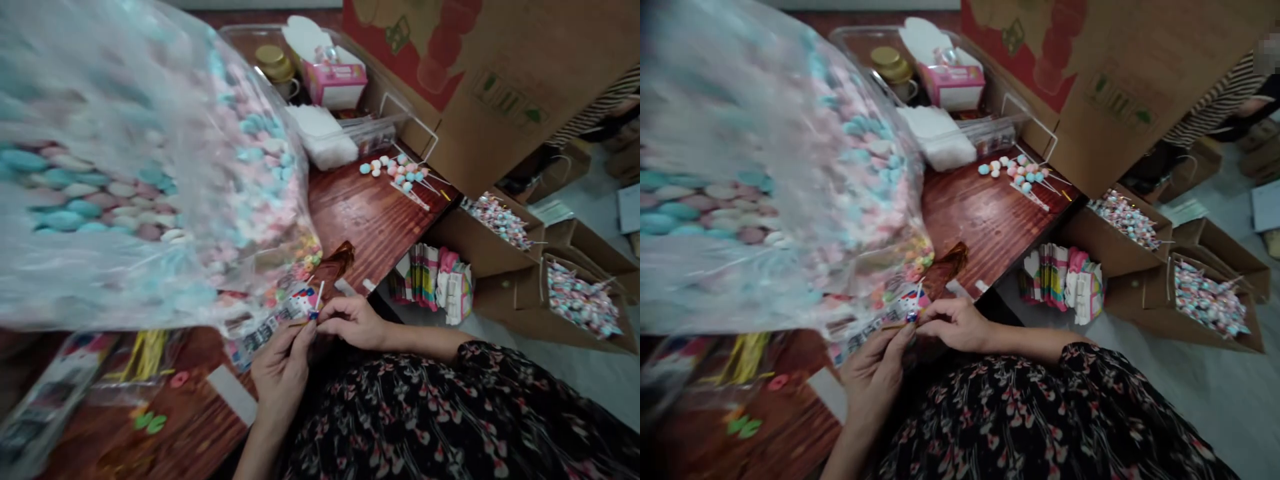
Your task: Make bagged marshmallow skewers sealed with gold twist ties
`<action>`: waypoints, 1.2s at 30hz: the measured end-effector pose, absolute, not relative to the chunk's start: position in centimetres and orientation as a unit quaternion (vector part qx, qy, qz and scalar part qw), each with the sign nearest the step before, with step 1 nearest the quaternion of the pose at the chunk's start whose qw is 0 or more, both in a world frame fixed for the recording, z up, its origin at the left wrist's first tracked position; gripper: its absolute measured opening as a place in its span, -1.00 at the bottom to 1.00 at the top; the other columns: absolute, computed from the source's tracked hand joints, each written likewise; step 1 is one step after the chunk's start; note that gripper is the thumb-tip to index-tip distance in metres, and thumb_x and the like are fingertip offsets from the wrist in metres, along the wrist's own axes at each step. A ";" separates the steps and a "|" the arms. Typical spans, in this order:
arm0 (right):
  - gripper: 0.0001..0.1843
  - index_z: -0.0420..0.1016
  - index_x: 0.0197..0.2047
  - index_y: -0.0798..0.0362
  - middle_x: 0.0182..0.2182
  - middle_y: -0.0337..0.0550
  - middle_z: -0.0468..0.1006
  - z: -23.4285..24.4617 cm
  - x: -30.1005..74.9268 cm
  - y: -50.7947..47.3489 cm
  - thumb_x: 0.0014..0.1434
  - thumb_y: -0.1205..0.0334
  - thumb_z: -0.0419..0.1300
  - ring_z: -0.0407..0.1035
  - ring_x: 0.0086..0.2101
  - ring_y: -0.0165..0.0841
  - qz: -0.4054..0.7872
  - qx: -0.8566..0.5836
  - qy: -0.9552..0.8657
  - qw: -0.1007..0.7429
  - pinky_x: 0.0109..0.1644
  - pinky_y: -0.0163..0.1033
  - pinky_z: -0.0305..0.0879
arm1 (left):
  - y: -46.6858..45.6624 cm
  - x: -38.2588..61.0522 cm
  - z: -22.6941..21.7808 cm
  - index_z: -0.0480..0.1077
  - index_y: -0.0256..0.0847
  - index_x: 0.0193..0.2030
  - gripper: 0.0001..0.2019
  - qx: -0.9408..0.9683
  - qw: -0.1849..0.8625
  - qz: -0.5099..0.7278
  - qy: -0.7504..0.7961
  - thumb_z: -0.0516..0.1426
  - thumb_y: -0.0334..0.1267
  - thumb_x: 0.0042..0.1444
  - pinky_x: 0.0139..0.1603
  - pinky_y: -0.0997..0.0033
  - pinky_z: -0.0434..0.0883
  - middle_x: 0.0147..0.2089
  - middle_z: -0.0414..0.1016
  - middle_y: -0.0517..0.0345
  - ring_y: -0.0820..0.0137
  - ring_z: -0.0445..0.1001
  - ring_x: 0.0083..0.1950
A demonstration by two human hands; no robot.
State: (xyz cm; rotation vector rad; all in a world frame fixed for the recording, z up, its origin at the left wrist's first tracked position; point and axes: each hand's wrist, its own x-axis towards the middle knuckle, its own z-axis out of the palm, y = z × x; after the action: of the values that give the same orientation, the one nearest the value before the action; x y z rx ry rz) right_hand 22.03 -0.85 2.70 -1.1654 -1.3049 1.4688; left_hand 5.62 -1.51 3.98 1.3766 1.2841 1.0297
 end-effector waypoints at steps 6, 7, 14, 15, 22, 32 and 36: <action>-0.65 0.34 -0.40 0.10 -0.58 -0.37 0.37 2.2 24.0 1.2 -0.02 0.03 0.34 0.22 -0.60 -0.56 0.764 -0.375 -0.420 0.315 -0.51 -0.42 0.16 | -0.6 6.3 4.8 0.59 -0.15 -0.32 -0.91 0.659 0.415 0.408 0.476 0.22 -0.28 0.10 -0.21 0.43 0.45 -0.27 0.60 0.16 0.38 0.51 -0.33; -0.66 0.32 -0.39 0.10 -0.59 -0.39 0.34 2.3 24.4 1.5 -0.02 0.03 0.32 0.18 -0.62 -0.57 0.783 -0.357 -0.421 0.286 -0.53 -0.42 0.12 | -0.6 6.4 4.9 0.58 -0.15 -0.35 -0.91 0.671 0.406 0.403 0.471 0.22 -0.28 0.10 -0.21 0.42 0.46 -0.28 0.60 0.15 0.37 0.51 -0.33; -0.92 0.31 -0.33 0.10 -0.44 -0.22 0.37 4.7 26.2 1.8 0.18 0.31 0.03 0.24 -0.40 -0.43 0.477 -0.286 -0.802 0.219 -0.31 -0.30 0.21 | -1.5 6.2 6.3 0.56 -0.17 -0.37 -0.79 0.717 0.445 0.326 0.427 0.12 -0.24 0.20 -0.25 0.41 0.39 -0.39 0.57 0.06 0.37 0.48 -0.35; -0.89 0.32 -0.31 0.11 -0.41 -0.15 0.40 5.0 26.3 2.0 0.18 0.36 -0.02 0.25 -0.38 -0.40 0.371 -0.251 -0.866 0.222 -0.30 -0.27 0.21 | -1.4 6.0 6.6 0.56 -0.18 -0.40 -0.77 0.711 0.463 0.312 0.427 0.12 -0.22 0.21 -0.26 0.41 0.38 -0.40 0.56 0.05 0.37 0.46 -0.36; -0.81 0.39 -0.36 0.08 -0.50 -0.19 0.36 5.6 25.2 3.5 0.26 0.36 0.02 0.21 -0.47 -0.39 -0.012 0.029 -0.963 0.269 -0.38 -0.22 0.16 | -0.9 4.1 6.9 0.52 -0.22 -0.56 -0.84 0.515 0.729 0.191 0.408 0.25 -0.22 -0.04 -0.53 0.54 0.25 -0.58 0.41 0.19 0.51 0.28 -0.56; -0.86 0.42 -0.23 0.01 -0.47 -0.23 0.39 7.1 23.1 3.8 0.29 0.31 0.04 0.24 -0.46 -0.41 0.070 0.154 -0.950 0.263 -0.40 -0.19 0.17 | -1.0 2.7 7.7 0.59 -0.18 -0.51 -0.90 0.405 0.833 0.076 0.370 0.36 -0.24 -0.20 -0.76 0.62 0.16 -0.62 0.49 0.19 0.55 0.26 -0.72; -0.82 0.40 -0.32 -0.04 -0.48 -0.26 0.38 8.1 21.9 3.7 0.30 0.30 0.03 0.21 -0.46 -0.42 0.058 0.135 -0.958 0.245 -0.39 -0.17 0.09 | -1.2 1.8 8.4 0.56 -0.21 -0.56 -0.88 0.412 0.838 0.097 0.344 0.38 -0.24 -0.23 -0.71 0.53 0.27 -0.64 0.48 0.18 0.50 0.29 -0.71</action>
State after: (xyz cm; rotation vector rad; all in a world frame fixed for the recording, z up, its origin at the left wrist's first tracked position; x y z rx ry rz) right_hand 21.86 3.75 8.15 0.3689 -2.6162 0.1591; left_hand 1.83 -1.23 8.45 0.8711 0.7270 0.2048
